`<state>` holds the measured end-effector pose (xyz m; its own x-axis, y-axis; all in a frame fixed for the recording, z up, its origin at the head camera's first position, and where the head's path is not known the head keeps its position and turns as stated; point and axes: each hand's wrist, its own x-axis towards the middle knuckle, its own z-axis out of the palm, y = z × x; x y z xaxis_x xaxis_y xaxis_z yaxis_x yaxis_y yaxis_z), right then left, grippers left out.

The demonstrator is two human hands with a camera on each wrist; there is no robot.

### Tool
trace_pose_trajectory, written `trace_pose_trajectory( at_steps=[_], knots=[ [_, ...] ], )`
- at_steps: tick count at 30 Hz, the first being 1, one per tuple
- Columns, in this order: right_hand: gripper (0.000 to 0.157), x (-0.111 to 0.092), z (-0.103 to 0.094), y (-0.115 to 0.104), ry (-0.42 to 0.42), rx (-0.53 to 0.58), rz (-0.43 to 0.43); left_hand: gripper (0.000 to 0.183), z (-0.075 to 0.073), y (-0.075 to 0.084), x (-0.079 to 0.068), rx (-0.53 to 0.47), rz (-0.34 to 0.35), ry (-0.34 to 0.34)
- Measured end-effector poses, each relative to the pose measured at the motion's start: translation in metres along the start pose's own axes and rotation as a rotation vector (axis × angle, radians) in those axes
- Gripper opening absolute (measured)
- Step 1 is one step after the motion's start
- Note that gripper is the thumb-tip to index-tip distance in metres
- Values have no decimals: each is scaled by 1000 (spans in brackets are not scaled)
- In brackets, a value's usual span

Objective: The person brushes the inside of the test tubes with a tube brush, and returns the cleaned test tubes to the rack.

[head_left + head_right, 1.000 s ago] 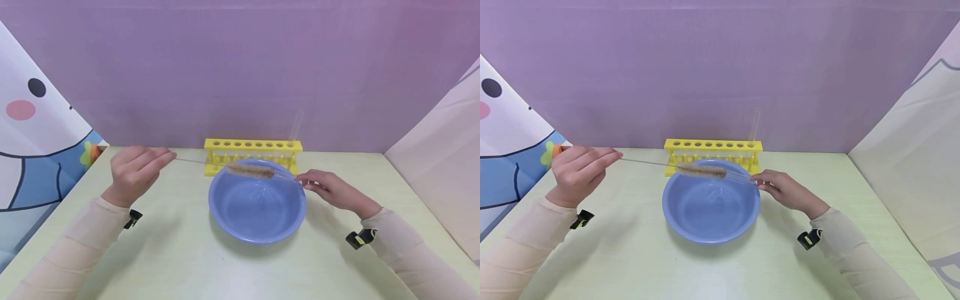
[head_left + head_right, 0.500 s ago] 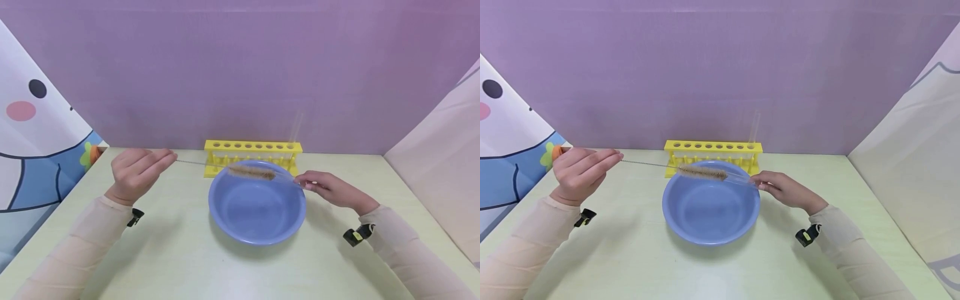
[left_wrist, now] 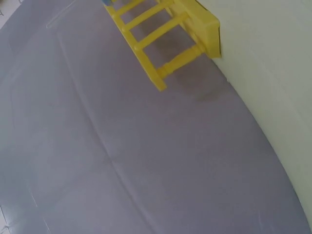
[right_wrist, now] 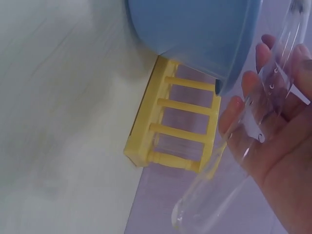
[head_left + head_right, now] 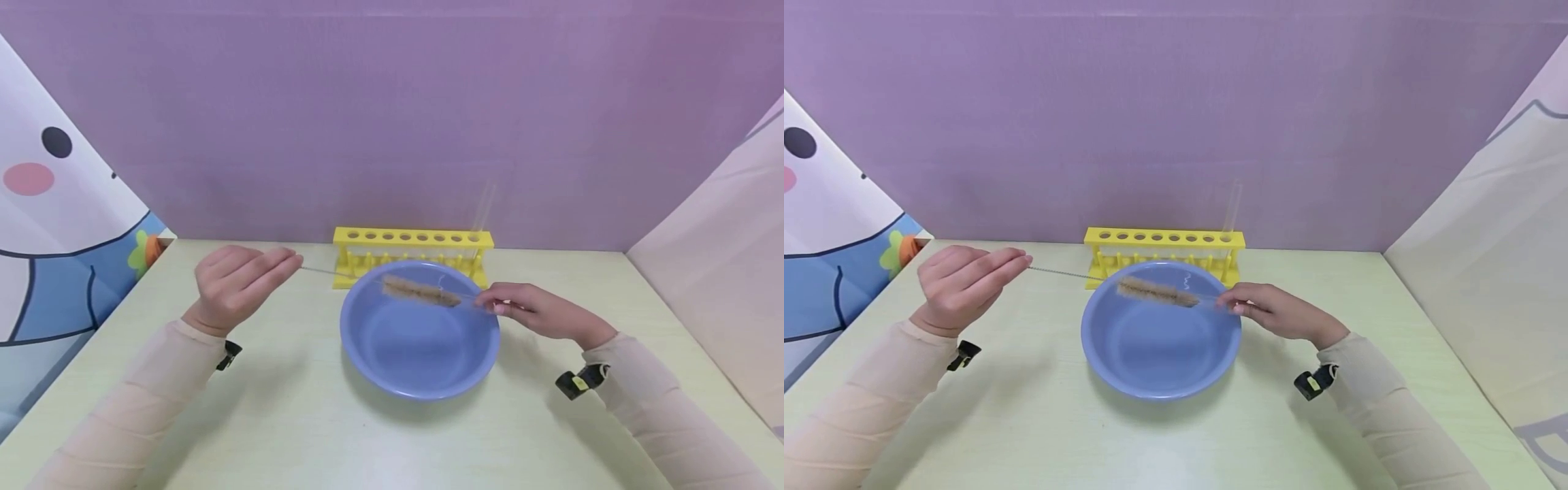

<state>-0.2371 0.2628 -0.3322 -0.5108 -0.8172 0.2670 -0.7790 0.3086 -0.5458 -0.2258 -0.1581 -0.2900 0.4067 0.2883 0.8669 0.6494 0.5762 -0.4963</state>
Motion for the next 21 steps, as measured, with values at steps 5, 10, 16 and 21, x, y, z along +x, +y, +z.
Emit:
trace_pose_trajectory(
  at_steps=[5, 10, 16, 21],
  knots=[
    [28, 1, -1, -4, 43, -35, 28, 10, 2, 3, -2, -31, -30, -41],
    [28, 2, 0, -5, 76, -36, 23, 14, 1, 5, -3, -34, -55, -91],
    [25, 1, 2, -5, 103, -70, 58, 18, -2, 7, -5, -54, -93, -177],
    [24, 1, 3, -8, 118, -110, 97, 27, -2, 8, -11, -55, -136, -239]
  ],
)
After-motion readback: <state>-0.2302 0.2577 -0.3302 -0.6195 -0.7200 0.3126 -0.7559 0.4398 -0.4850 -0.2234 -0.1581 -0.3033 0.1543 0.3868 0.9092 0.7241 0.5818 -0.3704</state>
